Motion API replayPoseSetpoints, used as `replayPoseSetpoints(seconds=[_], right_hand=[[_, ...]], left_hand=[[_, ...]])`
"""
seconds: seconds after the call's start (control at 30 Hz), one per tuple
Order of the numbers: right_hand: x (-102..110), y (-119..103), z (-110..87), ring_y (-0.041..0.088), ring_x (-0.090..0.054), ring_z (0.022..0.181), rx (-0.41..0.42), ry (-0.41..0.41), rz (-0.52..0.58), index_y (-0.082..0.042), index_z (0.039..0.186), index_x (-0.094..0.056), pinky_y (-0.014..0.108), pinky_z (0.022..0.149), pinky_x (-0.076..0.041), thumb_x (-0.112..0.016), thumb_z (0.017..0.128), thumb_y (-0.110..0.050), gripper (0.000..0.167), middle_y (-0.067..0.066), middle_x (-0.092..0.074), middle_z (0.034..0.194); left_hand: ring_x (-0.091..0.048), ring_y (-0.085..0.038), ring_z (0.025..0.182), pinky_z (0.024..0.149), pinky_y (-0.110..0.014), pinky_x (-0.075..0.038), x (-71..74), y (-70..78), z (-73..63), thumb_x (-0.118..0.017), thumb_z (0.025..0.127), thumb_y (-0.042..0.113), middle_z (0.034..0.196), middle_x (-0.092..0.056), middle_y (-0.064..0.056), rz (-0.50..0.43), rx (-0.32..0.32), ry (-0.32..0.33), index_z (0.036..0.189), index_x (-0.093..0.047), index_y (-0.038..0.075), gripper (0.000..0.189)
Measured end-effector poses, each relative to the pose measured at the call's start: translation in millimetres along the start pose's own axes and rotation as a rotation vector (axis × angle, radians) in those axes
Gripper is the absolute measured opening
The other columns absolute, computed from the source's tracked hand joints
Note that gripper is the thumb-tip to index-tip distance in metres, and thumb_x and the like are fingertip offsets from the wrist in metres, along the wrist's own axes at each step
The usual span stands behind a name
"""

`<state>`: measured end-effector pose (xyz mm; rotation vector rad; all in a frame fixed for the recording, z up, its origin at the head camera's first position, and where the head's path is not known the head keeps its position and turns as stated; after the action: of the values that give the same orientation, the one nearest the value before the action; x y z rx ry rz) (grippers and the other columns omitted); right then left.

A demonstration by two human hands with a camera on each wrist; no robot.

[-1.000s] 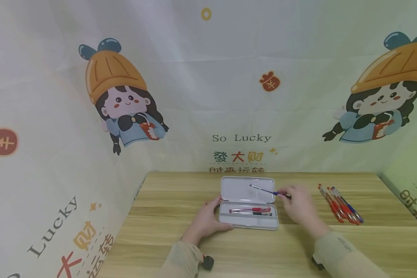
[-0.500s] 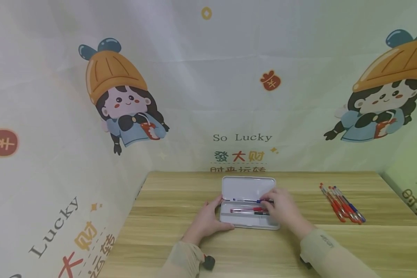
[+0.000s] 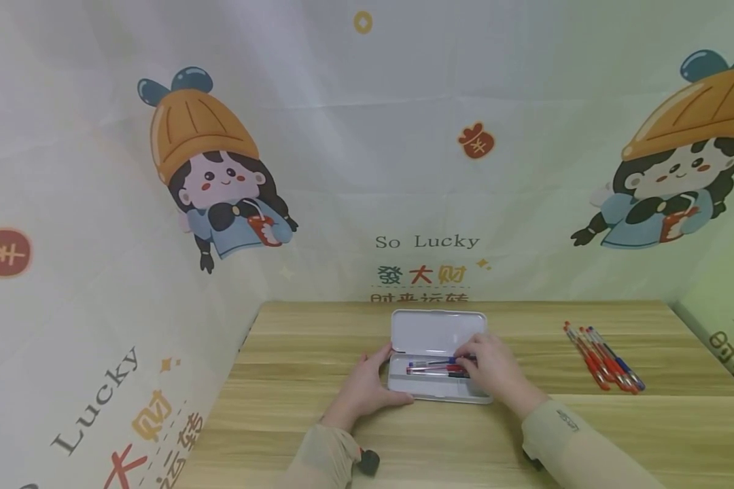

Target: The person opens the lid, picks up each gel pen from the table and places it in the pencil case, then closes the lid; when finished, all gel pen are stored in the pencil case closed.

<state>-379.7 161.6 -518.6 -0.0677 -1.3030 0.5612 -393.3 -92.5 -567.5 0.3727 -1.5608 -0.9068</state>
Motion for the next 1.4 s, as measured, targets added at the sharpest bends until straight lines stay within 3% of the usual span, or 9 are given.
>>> replayPoseSetpoints(seconds=[0.23,0.4,0.57,0.73,0.97,1.2,1.4], right_hand=[[-3.4,5.4,1.2,0.034,-0.068,0.107,-0.028,0.004,0.037,-0.014,0.101,-0.085,0.058,0.102,-0.058,-0.079,0.098,-0.013,0.007,0.009,-0.076,0.108],[0.2,11.9,1.3,0.033,-0.071,0.103,-0.064,0.057,0.141,-0.009,0.105,-0.084,0.056,0.097,-0.061,-0.078,0.098,-0.007,0.01,0.011,-0.077,0.106],[11.4,22.9,-1.7,0.028,-0.07,0.097,-0.139,0.095,0.239,-0.003,0.118,-0.078,0.05,0.087,-0.064,-0.074,0.101,-0.008,0.018,0.012,-0.076,0.104],[26.1,40.4,-7.8,0.037,-0.07,0.103,-0.189,0.17,0.283,0.004,0.133,-0.071,0.055,0.09,-0.064,-0.071,0.104,-0.008,0.032,0.022,-0.073,0.113],[47.9,68.0,-24.6,0.053,-0.067,0.116,-0.259,0.213,0.249,0.009,0.146,-0.058,0.068,0.098,-0.059,-0.067,0.107,-0.01,0.045,0.034,-0.068,0.128],[71.9,98.0,-47.9,0.054,-0.064,0.115,-0.298,0.25,0.132,0.009,0.149,-0.056,0.066,0.088,-0.058,-0.067,0.108,-0.017,0.05,0.037,-0.066,0.132],[86.9,125.2,-63.9,0.057,-0.061,0.115,-0.347,0.279,0.116,0.012,0.149,-0.054,0.067,0.086,-0.057,-0.064,0.109,-0.018,0.05,0.04,-0.061,0.134]], left_hand=[[-0.036,-0.05,0.164,0.141,-0.064,-0.017,-0.7,0.7,-1.0,-0.103,0.07,0.046,0.172,-0.05,-0.013,0.002,0.007,-0.002,0.174,-0.036,0.018,0.126],[-0.038,-0.047,0.164,0.142,-0.063,-0.015,-1.6,-1.4,-0.2,-0.103,0.071,0.046,0.172,-0.051,-0.012,0.003,0.007,-0.005,0.174,-0.035,0.02,0.126],[-0.032,-0.051,0.165,0.141,-0.066,-0.016,-1.2,-4.0,-0.3,-0.103,0.07,0.045,0.172,-0.05,-0.012,-0.011,0.022,-0.004,0.174,-0.035,0.019,0.127],[-0.032,-0.051,0.165,0.141,-0.066,-0.016,-0.7,-3.6,-0.1,-0.103,0.07,0.045,0.172,-0.05,-0.012,-0.008,0.025,0.0,0.173,-0.036,0.018,0.126],[-0.04,-0.05,0.162,0.141,-0.065,-0.019,0.2,0.0,-0.5,-0.103,0.07,0.045,0.171,-0.052,-0.014,-0.006,0.014,-0.004,0.172,-0.038,0.019,0.124],[-0.04,-0.049,0.162,0.141,-0.064,-0.019,-0.8,-0.4,0.3,-0.103,0.07,0.046,0.171,-0.051,-0.013,0.006,0.015,-0.003,0.173,-0.037,0.021,0.125],[-0.034,-0.053,0.164,0.14,-0.065,-0.02,-0.4,-1.8,-0.6,-0.103,0.069,0.046,0.172,-0.05,-0.013,-0.003,0.03,0.002,0.173,-0.037,0.022,0.126]])
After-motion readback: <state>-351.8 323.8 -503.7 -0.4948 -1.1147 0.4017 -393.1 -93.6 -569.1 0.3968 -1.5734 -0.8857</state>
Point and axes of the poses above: each hand's wrist, its own z-axis towards the middle knuckle, its own x-axis out of the back of the hand, y = z × x, the point moved 6 cm from there along z, towards the middle knuckle
